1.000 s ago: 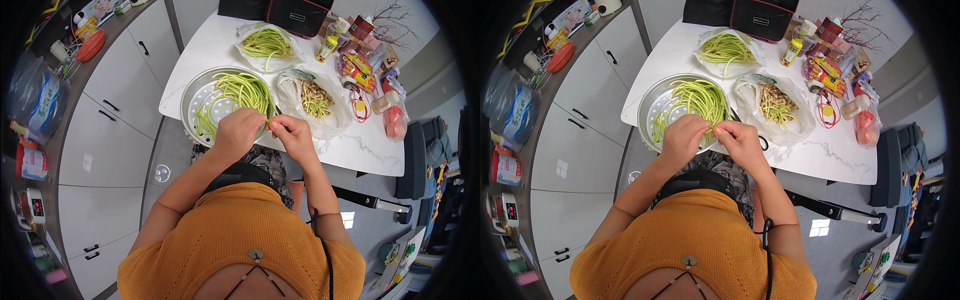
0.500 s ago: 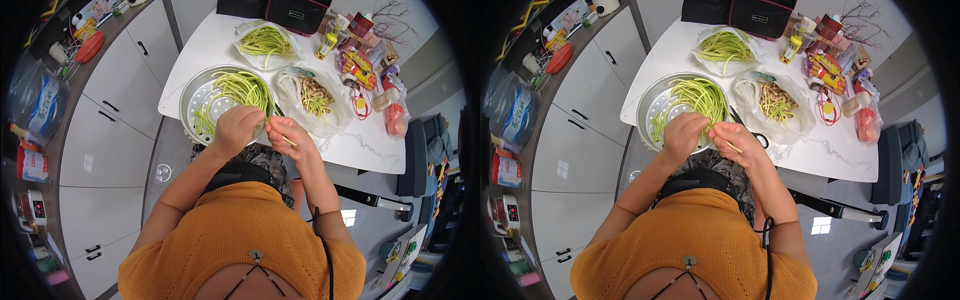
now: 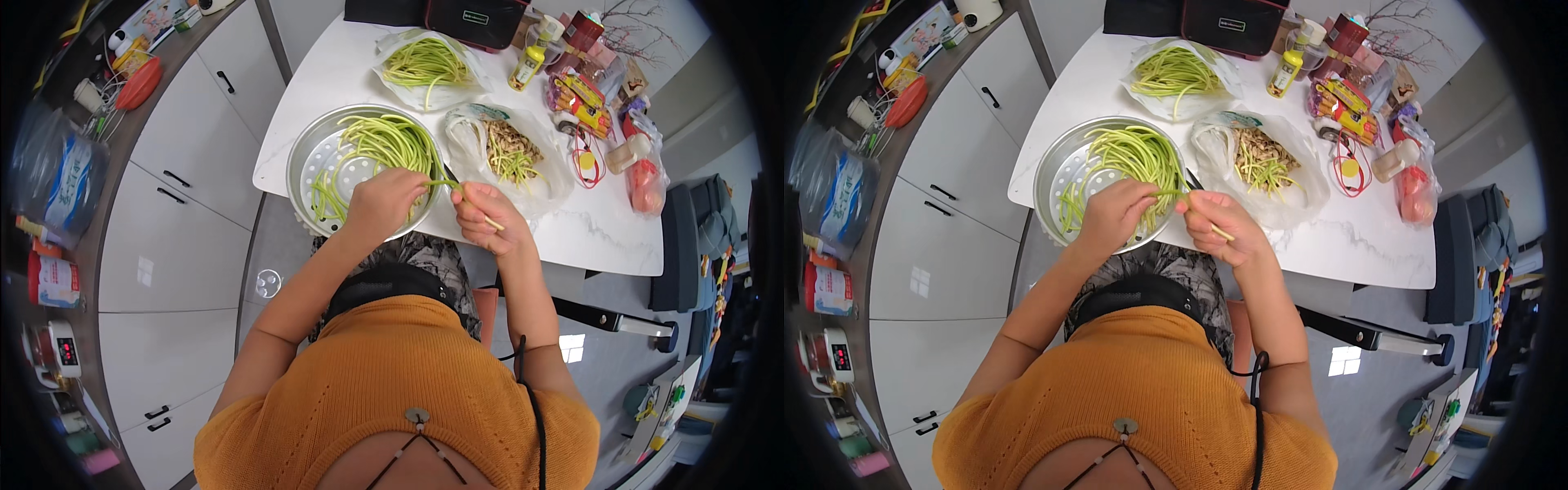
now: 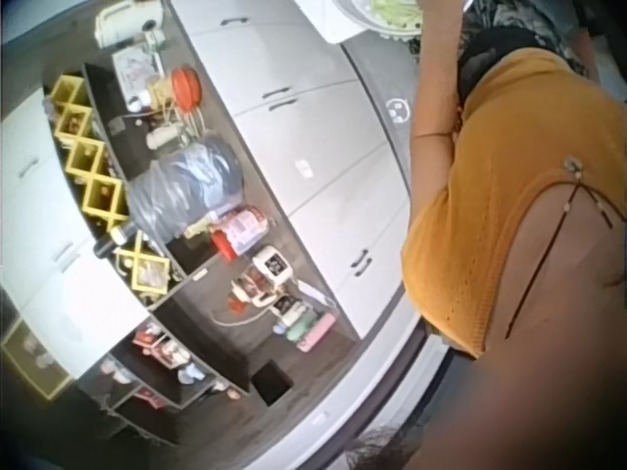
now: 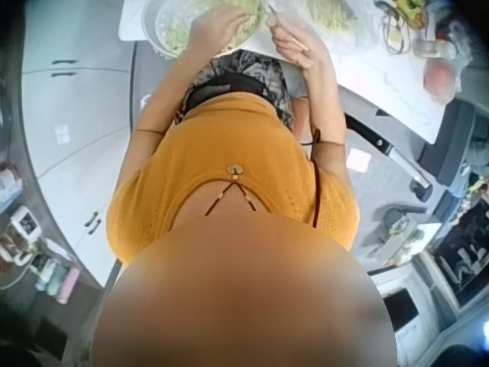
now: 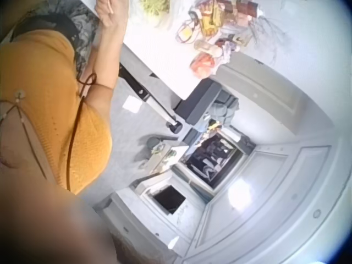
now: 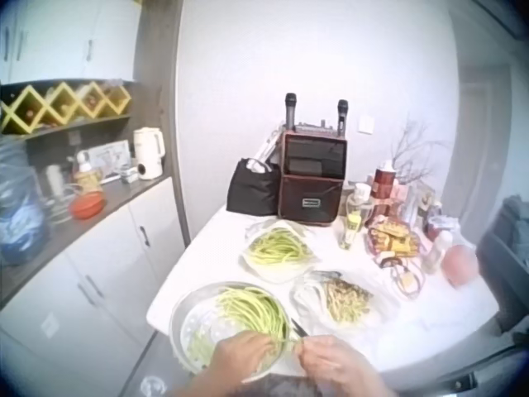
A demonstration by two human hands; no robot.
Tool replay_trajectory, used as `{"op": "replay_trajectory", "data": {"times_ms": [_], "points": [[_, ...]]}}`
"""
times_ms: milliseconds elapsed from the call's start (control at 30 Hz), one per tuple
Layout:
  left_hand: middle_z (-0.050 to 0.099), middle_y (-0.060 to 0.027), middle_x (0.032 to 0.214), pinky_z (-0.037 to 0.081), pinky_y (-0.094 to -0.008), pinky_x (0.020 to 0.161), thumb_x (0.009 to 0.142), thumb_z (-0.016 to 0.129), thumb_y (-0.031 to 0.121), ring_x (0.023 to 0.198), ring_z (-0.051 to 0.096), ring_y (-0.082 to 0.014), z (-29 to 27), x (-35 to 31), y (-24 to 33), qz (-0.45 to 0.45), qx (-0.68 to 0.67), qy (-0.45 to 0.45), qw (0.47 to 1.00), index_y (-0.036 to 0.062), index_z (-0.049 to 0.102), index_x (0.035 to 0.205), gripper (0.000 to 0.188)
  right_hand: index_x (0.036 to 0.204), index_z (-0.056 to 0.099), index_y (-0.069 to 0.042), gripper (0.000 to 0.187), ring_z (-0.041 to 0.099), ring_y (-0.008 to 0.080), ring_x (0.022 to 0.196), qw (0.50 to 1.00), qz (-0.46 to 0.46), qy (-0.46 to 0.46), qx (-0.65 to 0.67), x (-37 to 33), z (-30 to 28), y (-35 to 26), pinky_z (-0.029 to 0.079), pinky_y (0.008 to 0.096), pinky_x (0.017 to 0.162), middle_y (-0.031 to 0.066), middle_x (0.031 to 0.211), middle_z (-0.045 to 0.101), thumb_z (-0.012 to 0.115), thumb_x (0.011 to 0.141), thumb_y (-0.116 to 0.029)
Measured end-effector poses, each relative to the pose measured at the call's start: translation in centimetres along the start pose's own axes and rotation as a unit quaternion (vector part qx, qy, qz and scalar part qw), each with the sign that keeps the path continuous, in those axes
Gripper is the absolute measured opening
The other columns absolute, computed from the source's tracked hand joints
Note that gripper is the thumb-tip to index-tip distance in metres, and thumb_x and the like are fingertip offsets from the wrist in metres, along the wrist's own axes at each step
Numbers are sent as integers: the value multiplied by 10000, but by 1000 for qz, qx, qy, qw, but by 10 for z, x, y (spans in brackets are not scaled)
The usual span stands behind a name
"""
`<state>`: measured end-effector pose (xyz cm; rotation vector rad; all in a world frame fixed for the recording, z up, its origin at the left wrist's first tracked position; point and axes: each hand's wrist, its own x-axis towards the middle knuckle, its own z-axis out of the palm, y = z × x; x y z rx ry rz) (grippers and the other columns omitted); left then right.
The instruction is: The person uses scissors to trim the ends of garlic sprouts and then snaps the remaining stems by hand into a metal steamer tray.
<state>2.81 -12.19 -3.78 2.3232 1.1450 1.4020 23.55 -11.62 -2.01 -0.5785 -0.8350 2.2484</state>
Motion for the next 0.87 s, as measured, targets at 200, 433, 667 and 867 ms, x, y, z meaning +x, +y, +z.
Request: {"op": "replay_trajectory", "data": {"times_ms": [200,433,667,867], "points": [[595,3,680,360,-180,481,866,546,77,535,481,-40,-3,6,-5,-300,-303,-42,904,25,641,1028,194,1065,594,-4,284,463,43,508,890,-127,288,-330,-12,-38,-5,383,193,466,23,739,595,521,919,-236],[567,1,657,292,-159,410,886,531,124,451,385,-19,-3,17,-9,-393,-404,-52,825,9,556,1061,211,1015,605,-56,330,586,305,818,553,-187,314,-748,-28,-61,33,473,375,706,105,859,593,685,710,-151],[554,-15,668,313,-171,429,894,529,133,465,400,-40,6,21,-12,-394,-432,-63,809,-8,558,1035,202,1122,556,-110,494,592,283,798,450,-114,319,-826,-27,-47,28,475,384,700,100,829,594,722,669,-215],[564,-31,694,331,-176,433,892,551,162,479,423,-52,11,25,-16,-401,-423,-109,805,-24,525,1089,272,1174,517,-114,635,622,286,817,426,22,303,-852,-19,-52,20,496,352,721,96,833,614,744,602,-271]]}}
